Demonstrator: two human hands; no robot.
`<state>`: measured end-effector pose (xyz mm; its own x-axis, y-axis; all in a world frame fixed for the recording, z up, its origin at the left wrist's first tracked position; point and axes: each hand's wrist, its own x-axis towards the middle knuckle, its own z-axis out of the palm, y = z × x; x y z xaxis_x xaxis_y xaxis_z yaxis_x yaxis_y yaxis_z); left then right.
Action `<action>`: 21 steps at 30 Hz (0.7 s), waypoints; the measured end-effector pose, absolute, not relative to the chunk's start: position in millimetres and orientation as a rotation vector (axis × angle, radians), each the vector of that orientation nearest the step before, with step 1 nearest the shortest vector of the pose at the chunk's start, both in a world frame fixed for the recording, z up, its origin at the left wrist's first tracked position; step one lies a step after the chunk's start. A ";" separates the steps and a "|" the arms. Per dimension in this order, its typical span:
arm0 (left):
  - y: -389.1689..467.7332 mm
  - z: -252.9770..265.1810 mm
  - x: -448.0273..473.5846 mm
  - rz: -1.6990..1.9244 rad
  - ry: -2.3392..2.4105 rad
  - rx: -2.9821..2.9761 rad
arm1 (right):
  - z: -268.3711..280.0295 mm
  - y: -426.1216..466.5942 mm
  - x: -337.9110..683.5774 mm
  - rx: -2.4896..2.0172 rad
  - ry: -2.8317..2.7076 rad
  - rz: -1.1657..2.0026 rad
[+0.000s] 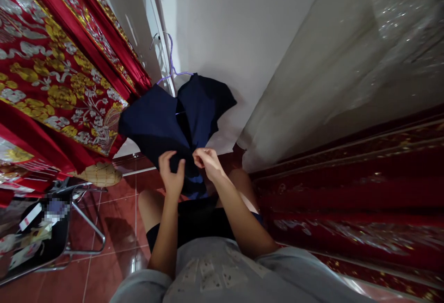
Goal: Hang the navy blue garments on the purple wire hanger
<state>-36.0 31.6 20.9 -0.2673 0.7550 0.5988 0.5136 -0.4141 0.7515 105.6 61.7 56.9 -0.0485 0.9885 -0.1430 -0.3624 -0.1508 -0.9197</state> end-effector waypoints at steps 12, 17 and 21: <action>55.7 13.0 -13.0 1.441 1.424 1.785 | 109.2 106.0 102.4 -0.823 -0.687 1.398; 58.9 6.6 -20.2 1.397 1.445 1.856 | 181.1 156.2 99.1 -0.737 -0.779 1.294; 65.7 19.7 -22.5 1.337 1.347 1.923 | 189.0 151.1 93.2 -0.740 -0.900 1.268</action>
